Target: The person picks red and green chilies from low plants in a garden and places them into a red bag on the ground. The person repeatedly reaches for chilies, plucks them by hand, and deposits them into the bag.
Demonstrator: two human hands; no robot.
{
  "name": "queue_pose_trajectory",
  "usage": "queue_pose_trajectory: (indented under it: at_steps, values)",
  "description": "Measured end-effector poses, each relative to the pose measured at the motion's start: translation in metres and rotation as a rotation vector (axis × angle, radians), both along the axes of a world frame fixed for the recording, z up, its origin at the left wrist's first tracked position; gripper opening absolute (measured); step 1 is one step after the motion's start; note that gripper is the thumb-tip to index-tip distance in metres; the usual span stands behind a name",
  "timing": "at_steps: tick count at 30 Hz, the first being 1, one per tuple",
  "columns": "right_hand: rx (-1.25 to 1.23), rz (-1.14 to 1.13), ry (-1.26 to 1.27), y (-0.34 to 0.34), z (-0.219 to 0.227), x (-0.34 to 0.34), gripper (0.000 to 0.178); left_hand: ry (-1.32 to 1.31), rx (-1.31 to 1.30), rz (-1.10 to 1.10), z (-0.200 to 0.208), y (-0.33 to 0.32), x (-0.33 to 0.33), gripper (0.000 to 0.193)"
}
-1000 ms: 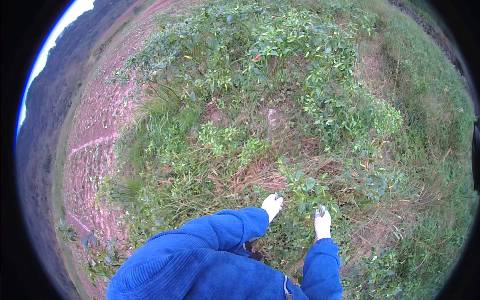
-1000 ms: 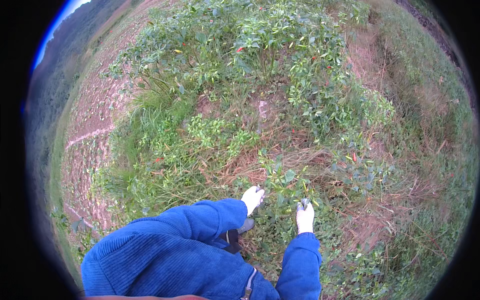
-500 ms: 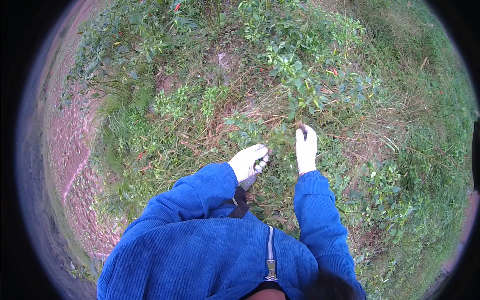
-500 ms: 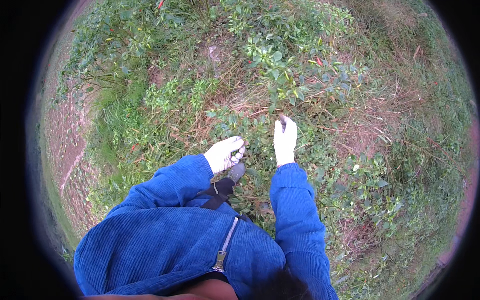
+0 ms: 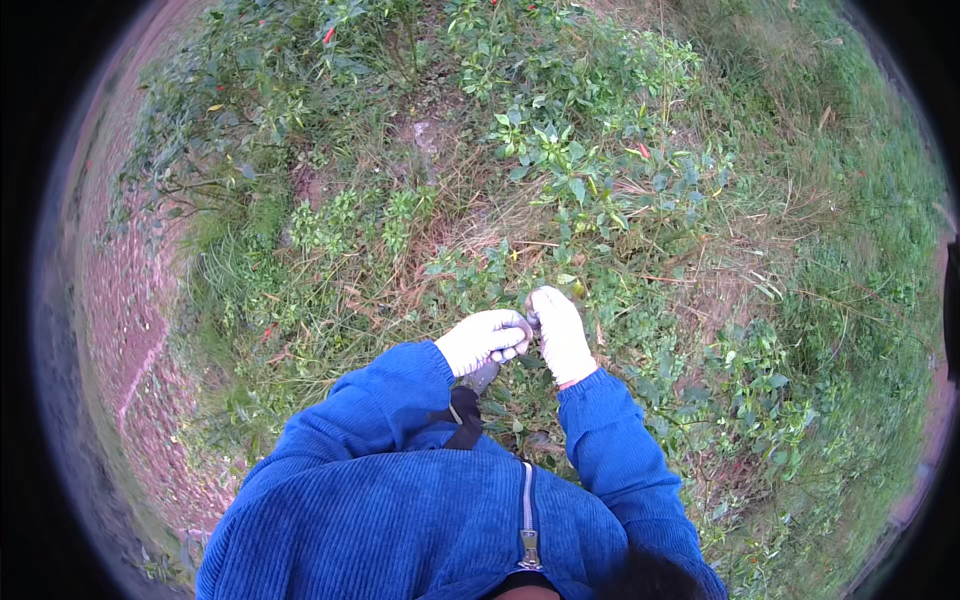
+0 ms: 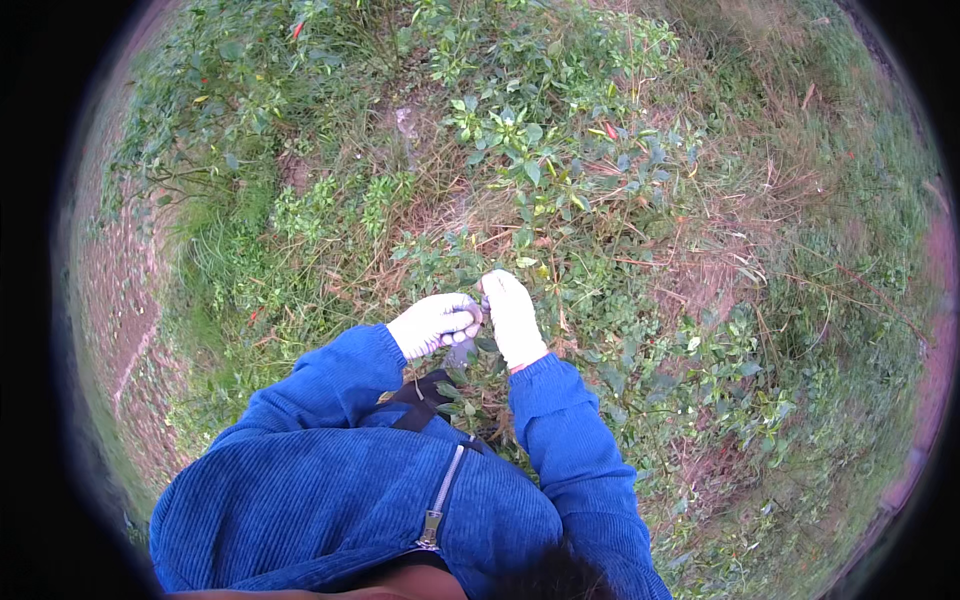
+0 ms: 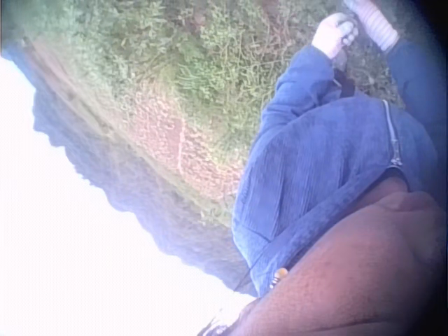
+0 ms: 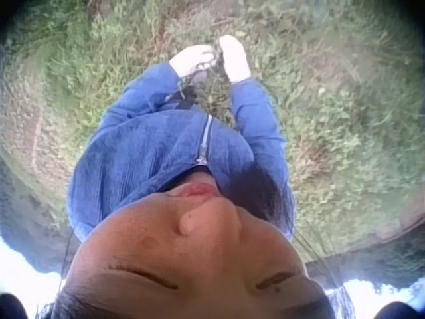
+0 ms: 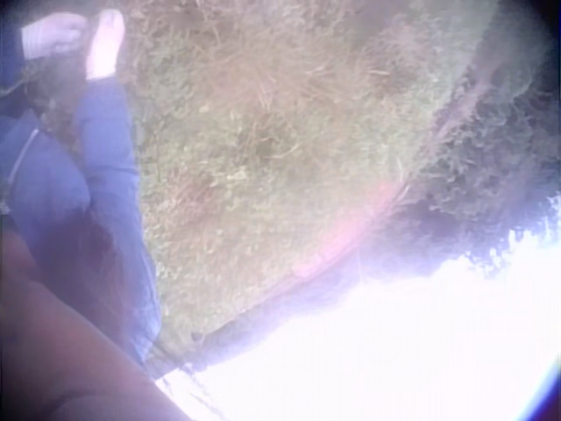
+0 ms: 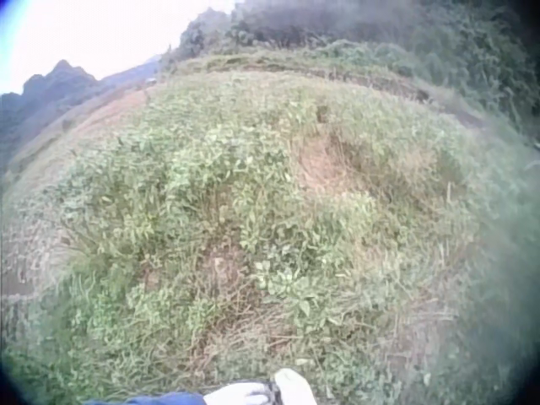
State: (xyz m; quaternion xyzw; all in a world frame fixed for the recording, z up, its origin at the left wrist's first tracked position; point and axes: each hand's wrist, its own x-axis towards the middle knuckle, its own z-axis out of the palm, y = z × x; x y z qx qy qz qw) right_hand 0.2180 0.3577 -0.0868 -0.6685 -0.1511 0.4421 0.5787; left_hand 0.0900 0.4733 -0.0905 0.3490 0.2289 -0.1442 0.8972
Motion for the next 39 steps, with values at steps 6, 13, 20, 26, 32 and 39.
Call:
queue_pose_trajectory:
  at_steps: [6, 13, 20, 26, 32, 39]
  values:
    - [-0.122, 0.586, -0.362, -0.007, 0.0, 0.066, 0.033, -0.077, -0.29, 0.139, 0.013, 0.017, -0.019, 0.023]
    - [-0.637, 0.091, -0.759, 0.013, -0.074, 0.18, 0.045, 0.145, -0.441, 0.471, 0.002, 0.041, -0.023, 0.025]
    - [-0.358, 0.064, -0.468, 0.022, -0.098, 0.172, 0.044, 0.142, -0.152, 0.309, 0.011, 0.04, -0.003, 0.031]
    - [-0.2, 0.096, -0.608, 0.013, -0.106, 0.09, 0.04, 0.201, 0.486, 0.067, 0.005, 0.022, 0.04, 0.027]
    - [0.06, 0.127, -0.495, 0.016, -0.101, 0.039, 0.052, 0.405, 0.527, 0.329, -0.033, 0.001, 0.046, 0.025]
    - [0.12, 0.271, -0.343, 0.015, -0.1, 0.03, 0.057, 0.501, 0.0, 0.465, -0.062, 0.009, 0.035, 0.009]
